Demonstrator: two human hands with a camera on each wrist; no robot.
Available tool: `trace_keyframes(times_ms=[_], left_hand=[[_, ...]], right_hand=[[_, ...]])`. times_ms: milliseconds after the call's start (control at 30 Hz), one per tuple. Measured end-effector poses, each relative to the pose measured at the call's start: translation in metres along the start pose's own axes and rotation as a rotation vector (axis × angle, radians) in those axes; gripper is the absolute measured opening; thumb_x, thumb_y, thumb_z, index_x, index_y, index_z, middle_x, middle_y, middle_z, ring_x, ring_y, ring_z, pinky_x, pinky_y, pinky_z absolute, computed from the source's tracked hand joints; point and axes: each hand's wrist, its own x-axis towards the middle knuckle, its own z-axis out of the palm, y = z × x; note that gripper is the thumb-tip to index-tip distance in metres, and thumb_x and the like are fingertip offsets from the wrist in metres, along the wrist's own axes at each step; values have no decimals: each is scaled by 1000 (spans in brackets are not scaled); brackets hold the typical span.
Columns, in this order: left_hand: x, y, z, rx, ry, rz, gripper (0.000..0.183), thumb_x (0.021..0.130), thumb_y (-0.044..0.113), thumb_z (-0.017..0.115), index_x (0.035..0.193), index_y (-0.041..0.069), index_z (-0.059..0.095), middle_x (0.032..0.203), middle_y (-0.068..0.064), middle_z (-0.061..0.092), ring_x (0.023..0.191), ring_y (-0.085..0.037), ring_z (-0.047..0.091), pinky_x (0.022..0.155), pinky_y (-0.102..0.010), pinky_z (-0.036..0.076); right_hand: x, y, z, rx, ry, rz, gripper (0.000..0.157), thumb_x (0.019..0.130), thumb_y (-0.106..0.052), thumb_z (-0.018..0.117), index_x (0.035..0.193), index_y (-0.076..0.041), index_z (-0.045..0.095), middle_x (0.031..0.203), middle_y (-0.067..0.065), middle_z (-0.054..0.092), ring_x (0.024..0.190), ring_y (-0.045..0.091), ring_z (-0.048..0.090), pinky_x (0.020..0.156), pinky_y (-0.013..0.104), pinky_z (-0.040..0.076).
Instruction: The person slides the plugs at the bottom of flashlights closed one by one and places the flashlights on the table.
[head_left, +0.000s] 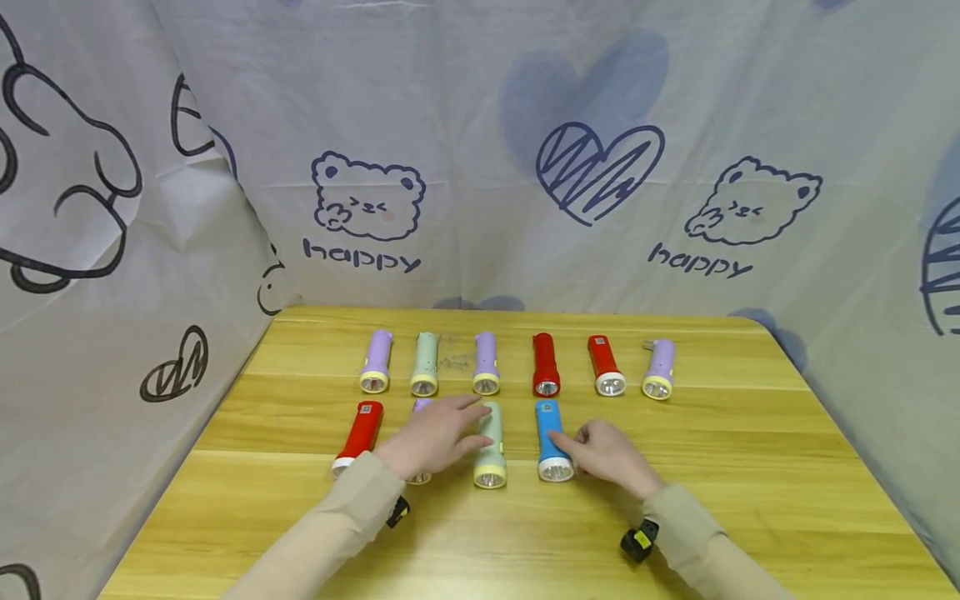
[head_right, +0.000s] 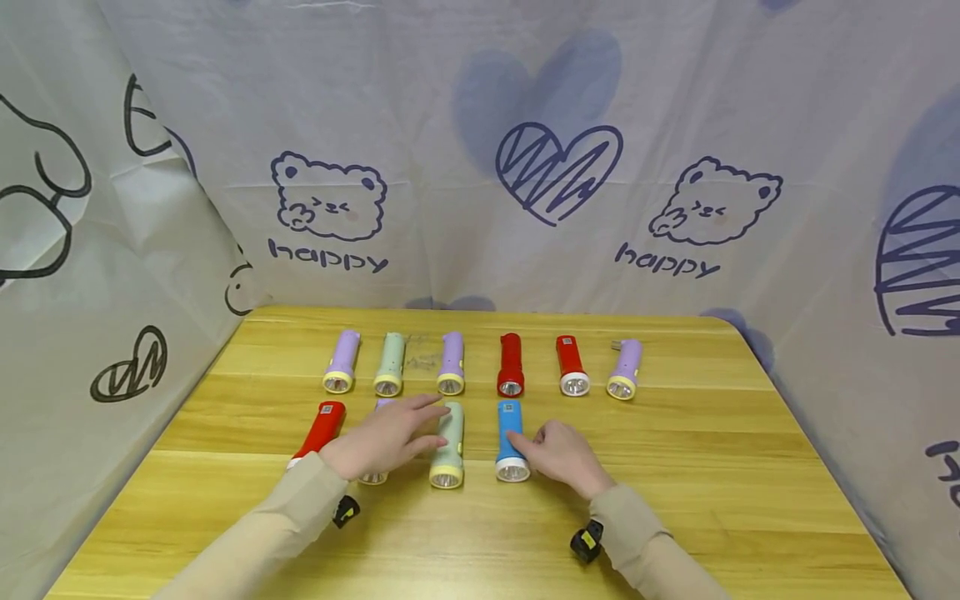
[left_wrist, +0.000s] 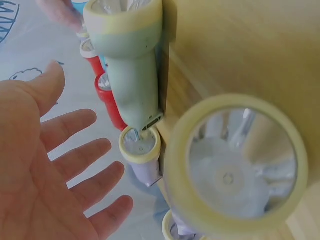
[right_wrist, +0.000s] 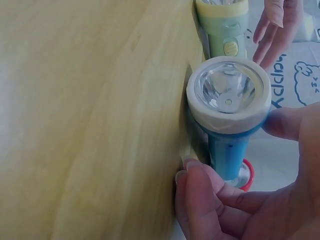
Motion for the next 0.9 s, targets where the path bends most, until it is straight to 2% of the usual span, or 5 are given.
trace_keyframes(times_ms=[100,333,567,733,900], left_hand=[[-1,-3,-3,12,14,-13,52,101,39,61,141,7,58,149,-20,53,137,-37,52,115,-51,44],[-5,-8,-7,35,22,-69,55,101,39,60,145,6,54,149,-18,53,139,-37,51,117,-52,41],[-1,-10,-9,70,32,-80,55,100,40,61,144,8,55,149,-16,55,137,-36,52,116,-52,42],[9,-7,-11,117,89,-54,52,101,40,59,142,9,56,148,-17,55,136,-37,54,115,-53,43],[18,-1,-13,117,120,-50,52,102,41,58,144,11,54,151,-18,52,138,-38,52,116,-53,42]], right_hand=[[-2,5,-3,29,-18,7,56,95,-59,58,63,-14,55,54,0,54,48,12,41,48,23,29],[-6,20,-17,75,-57,5,53,99,-55,55,88,-4,65,68,7,65,59,17,58,57,28,47],[-10,35,-36,93,-58,-42,49,102,-46,54,96,0,67,78,9,67,66,17,64,63,29,55],[-12,44,-58,89,31,-89,46,104,-40,53,107,4,66,87,14,69,73,18,68,64,28,57],[-10,51,-83,-31,243,-171,37,103,-31,56,112,4,65,96,19,71,79,22,68,65,29,53]])
